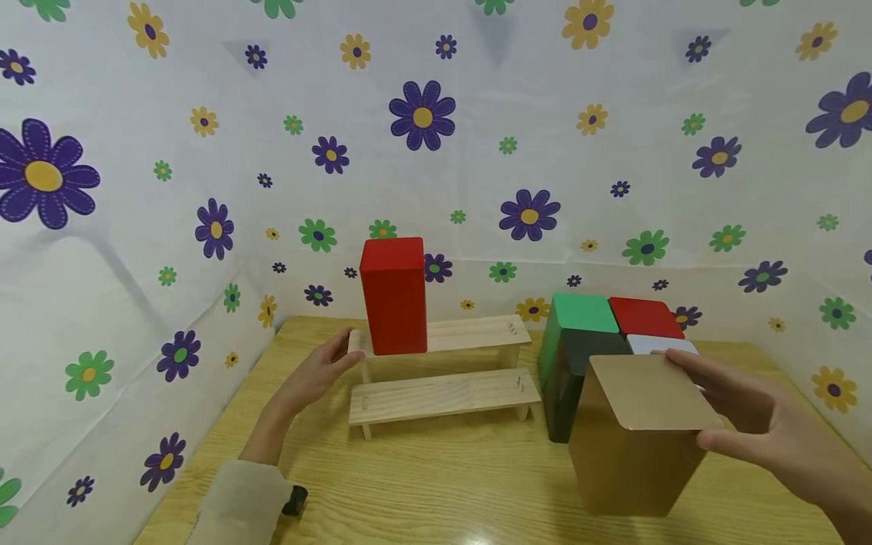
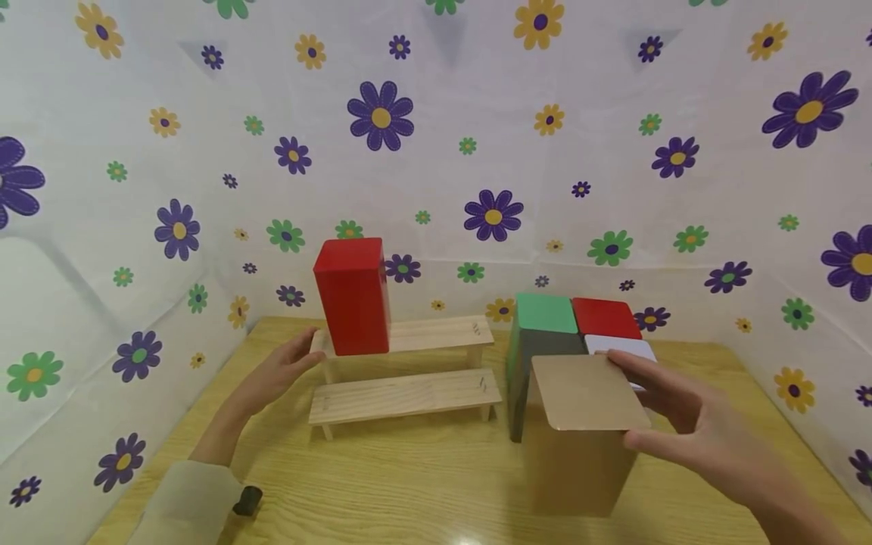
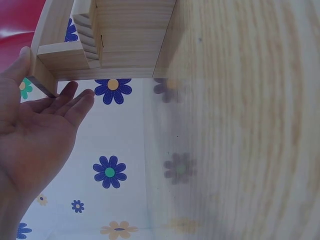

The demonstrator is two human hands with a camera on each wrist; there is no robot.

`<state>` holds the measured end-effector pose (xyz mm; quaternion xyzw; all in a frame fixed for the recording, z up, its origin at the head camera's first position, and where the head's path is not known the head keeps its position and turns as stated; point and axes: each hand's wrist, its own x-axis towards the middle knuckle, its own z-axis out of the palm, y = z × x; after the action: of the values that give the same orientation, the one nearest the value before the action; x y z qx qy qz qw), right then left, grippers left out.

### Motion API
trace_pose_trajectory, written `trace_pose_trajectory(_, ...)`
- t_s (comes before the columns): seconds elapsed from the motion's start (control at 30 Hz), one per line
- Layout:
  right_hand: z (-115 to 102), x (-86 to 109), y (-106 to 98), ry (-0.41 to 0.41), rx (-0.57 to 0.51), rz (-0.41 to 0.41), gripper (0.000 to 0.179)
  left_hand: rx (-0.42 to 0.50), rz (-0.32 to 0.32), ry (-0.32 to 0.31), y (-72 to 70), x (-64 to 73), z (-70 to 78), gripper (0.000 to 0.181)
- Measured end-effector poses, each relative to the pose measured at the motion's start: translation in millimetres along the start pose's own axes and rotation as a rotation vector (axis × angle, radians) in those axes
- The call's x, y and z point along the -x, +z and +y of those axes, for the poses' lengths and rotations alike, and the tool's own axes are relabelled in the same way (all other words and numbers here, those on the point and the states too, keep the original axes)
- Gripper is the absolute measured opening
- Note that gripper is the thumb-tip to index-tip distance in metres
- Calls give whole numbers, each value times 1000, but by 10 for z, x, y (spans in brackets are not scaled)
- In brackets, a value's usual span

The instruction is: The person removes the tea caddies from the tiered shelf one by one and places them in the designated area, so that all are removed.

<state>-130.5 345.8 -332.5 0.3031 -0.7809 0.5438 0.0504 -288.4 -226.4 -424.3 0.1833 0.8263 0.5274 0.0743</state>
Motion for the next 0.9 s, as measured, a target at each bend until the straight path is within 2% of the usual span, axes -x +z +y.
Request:
trace_pose_trajectory(0.13, 54, 140, -113, 121, 174, 37, 79, -5, 6, -7, 3, 3, 6, 85)
trace_pose_trajectory(0.23, 93, 230, -191, 161, 187, 64, 80, -7, 8, -8, 4, 2, 8, 85)
trace_pose_trajectory(0.4, 176, 342, -273, 65, 104, 94, 81, -1, 11, -9, 12, -4, -9, 85)
trace_pose_trajectory(0.5, 226, 405, -309, 45, 109, 117, 82, 0, 6, -4, 10, -11, -15, 85)
trace_pose_trajectory(0.63, 320, 497, -378, 24, 25, 125, 83, -1, 5, -7, 11, -11, -17, 86)
trace_pose_trajectory(0.9, 496, 599, -455, -58, -129, 74, 84, -6, 3, -4, -1, -4, -13, 84)
